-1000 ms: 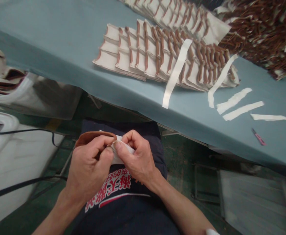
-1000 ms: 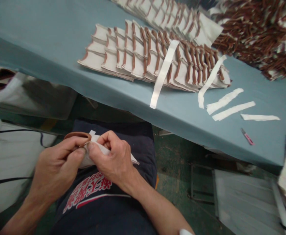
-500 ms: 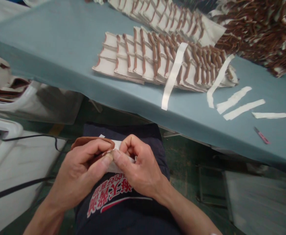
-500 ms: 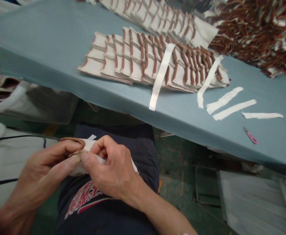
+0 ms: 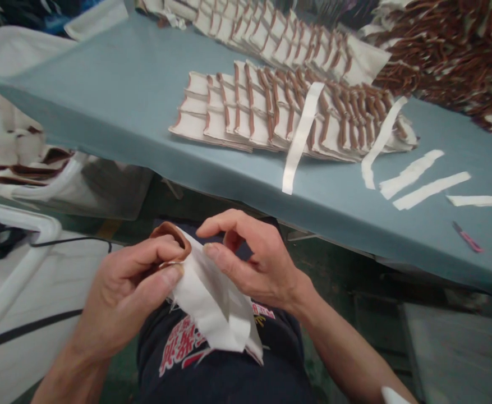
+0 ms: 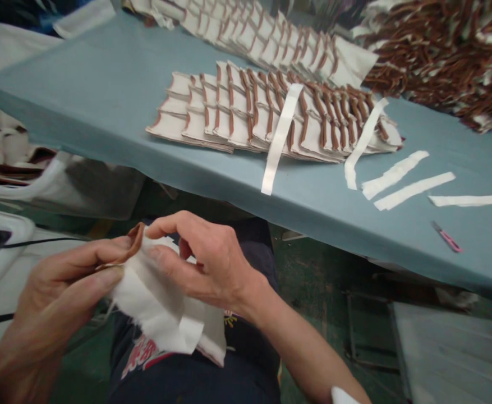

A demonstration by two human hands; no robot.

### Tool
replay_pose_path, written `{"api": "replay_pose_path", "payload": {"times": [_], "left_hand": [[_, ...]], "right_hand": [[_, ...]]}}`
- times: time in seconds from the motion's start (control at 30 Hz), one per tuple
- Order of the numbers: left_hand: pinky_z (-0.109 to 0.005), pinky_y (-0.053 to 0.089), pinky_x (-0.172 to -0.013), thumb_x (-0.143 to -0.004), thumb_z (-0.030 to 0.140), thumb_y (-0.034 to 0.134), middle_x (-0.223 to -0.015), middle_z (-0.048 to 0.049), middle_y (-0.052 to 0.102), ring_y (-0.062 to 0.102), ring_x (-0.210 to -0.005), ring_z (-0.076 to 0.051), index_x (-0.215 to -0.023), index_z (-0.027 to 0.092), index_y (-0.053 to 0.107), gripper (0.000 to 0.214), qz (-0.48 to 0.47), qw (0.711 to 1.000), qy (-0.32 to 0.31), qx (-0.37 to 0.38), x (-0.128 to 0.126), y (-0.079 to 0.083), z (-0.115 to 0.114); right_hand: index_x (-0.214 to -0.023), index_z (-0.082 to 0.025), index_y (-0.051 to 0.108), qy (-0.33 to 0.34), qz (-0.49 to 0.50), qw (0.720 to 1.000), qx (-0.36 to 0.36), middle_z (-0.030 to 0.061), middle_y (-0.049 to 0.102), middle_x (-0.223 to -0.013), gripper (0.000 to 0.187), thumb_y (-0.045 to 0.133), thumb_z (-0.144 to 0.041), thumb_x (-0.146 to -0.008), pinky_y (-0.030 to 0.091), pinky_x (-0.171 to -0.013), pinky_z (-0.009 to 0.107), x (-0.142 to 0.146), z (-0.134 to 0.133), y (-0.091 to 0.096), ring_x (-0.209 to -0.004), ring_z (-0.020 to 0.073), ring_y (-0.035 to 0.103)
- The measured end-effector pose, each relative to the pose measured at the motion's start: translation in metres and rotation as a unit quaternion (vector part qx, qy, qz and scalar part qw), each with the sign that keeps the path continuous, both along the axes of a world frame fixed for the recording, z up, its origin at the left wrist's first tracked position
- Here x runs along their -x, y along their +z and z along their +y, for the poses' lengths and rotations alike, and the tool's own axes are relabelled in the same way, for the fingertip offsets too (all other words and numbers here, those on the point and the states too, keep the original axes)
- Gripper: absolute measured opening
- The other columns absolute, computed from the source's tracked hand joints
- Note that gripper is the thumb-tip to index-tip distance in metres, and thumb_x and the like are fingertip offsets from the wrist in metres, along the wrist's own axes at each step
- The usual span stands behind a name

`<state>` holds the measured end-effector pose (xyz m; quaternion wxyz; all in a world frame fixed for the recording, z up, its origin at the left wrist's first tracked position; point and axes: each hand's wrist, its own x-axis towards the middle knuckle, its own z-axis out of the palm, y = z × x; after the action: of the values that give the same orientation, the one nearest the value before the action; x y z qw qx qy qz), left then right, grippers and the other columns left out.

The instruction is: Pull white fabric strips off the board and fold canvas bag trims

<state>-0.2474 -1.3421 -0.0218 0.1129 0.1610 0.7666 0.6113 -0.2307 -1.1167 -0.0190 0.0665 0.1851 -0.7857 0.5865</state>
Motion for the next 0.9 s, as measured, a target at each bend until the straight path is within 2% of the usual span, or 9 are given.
{"api": "replay_pose_path", "payload": {"times": [0.1,0.17,0.27,0.4,0.47,0.6,0.8,0.9], "left_hand": [[-0.025,0.051,-0.064,-0.094,0.027,0.071,-0.077,0.0013,0.074,0.065,-0.072,-0.018,-0.076,0.024,0.079,0.02,0.006,1.0,-0.011,-0.005,0.003,0.006,0.0],[-0.026,0.052,-0.067,-0.096,0.026,0.069,-0.077,0.0017,0.073,0.066,-0.074,-0.018,-0.077,0.025,0.079,0.021,0.017,1.0,-0.014,0.01,0.006,0.01,-0.001],[-0.027,0.053,-0.072,-0.097,0.026,0.067,-0.081,0.002,0.074,0.068,-0.08,-0.019,-0.079,0.025,0.078,0.021,0.061,0.996,-0.021,0.068,0.008,0.014,-0.002],[-0.026,0.053,-0.073,-0.095,0.027,0.067,-0.083,0.0032,0.078,0.072,-0.078,-0.018,-0.081,0.026,0.079,0.018,0.129,0.983,-0.002,0.129,0.007,0.018,0.002],[-0.026,0.052,-0.07,-0.093,0.027,0.066,-0.082,0.0041,0.08,0.072,-0.075,-0.017,-0.083,0.027,0.081,0.018,0.134,0.982,0.01,0.129,0.006,0.017,0.005],[-0.024,0.057,-0.075,-0.097,0.029,0.066,-0.089,0.0027,0.083,0.076,-0.084,-0.019,-0.092,0.027,0.083,0.017,0.088,0.989,-0.019,0.114,0.005,0.009,0.007],[-0.024,0.057,-0.072,-0.102,0.029,0.065,-0.089,0.0017,0.08,0.073,-0.08,-0.018,-0.097,0.026,0.081,0.017,0.058,0.994,-0.044,0.075,0.007,0.0,0.009],[-0.023,0.057,-0.076,-0.104,0.027,0.064,-0.092,0.0022,0.079,0.072,-0.082,-0.017,-0.096,0.026,0.079,0.017,0.062,0.994,-0.066,0.065,0.009,-0.001,0.009]], "right_hand": [[-0.123,-0.021,0.075,0.108,-0.008,0.994,-0.001,0.0044,0.083,-0.127,0.022,0.059,-0.03,-0.11,0.055,-0.068,0.024,0.016,0.004,0.001,-0.083,0.0108,0.071],[-0.122,-0.022,0.076,0.13,-0.007,0.991,-0.029,0.0017,0.084,-0.123,0.024,0.057,-0.03,-0.109,0.055,-0.069,0.023,0.023,0.005,0.003,-0.081,0.0096,0.072],[-0.112,-0.024,0.077,0.127,0.001,0.988,-0.082,-0.0006,0.085,-0.114,0.021,0.058,-0.03,-0.108,0.058,-0.078,0.021,0.029,0.007,0.006,-0.085,0.01,0.077],[-0.108,-0.023,0.078,0.135,0.019,0.979,-0.148,0.003,0.086,-0.107,0.02,0.061,-0.034,-0.111,0.059,-0.087,0.026,0.029,0.012,0.01,-0.094,0.0148,0.08],[-0.11,-0.024,0.079,0.128,0.024,0.974,-0.186,0.0031,0.086,-0.106,0.023,0.06,-0.036,-0.113,0.057,-0.085,0.026,0.027,0.015,0.014,-0.095,0.0156,0.079],[-0.107,-0.025,0.081,0.108,0.06,0.964,-0.234,0.0033,0.086,-0.104,0.027,0.059,-0.037,-0.116,0.054,-0.077,0.024,0.022,0.02,0.021,-0.091,0.0153,0.078],[-0.111,-0.03,0.083,0.093,0.049,0.968,-0.229,0.0011,0.085,-0.099,0.028,0.057,-0.037,-0.115,0.053,-0.074,0.024,0.016,0.024,0.027,-0.086,0.0148,0.076],[-0.104,-0.028,0.083,0.086,0.045,0.971,-0.22,0.0002,0.083,-0.094,0.024,0.06,-0.027,-0.113,0.051,-0.072,0.023,0.015,0.025,0.029,-0.081,0.0134,0.074]]}}
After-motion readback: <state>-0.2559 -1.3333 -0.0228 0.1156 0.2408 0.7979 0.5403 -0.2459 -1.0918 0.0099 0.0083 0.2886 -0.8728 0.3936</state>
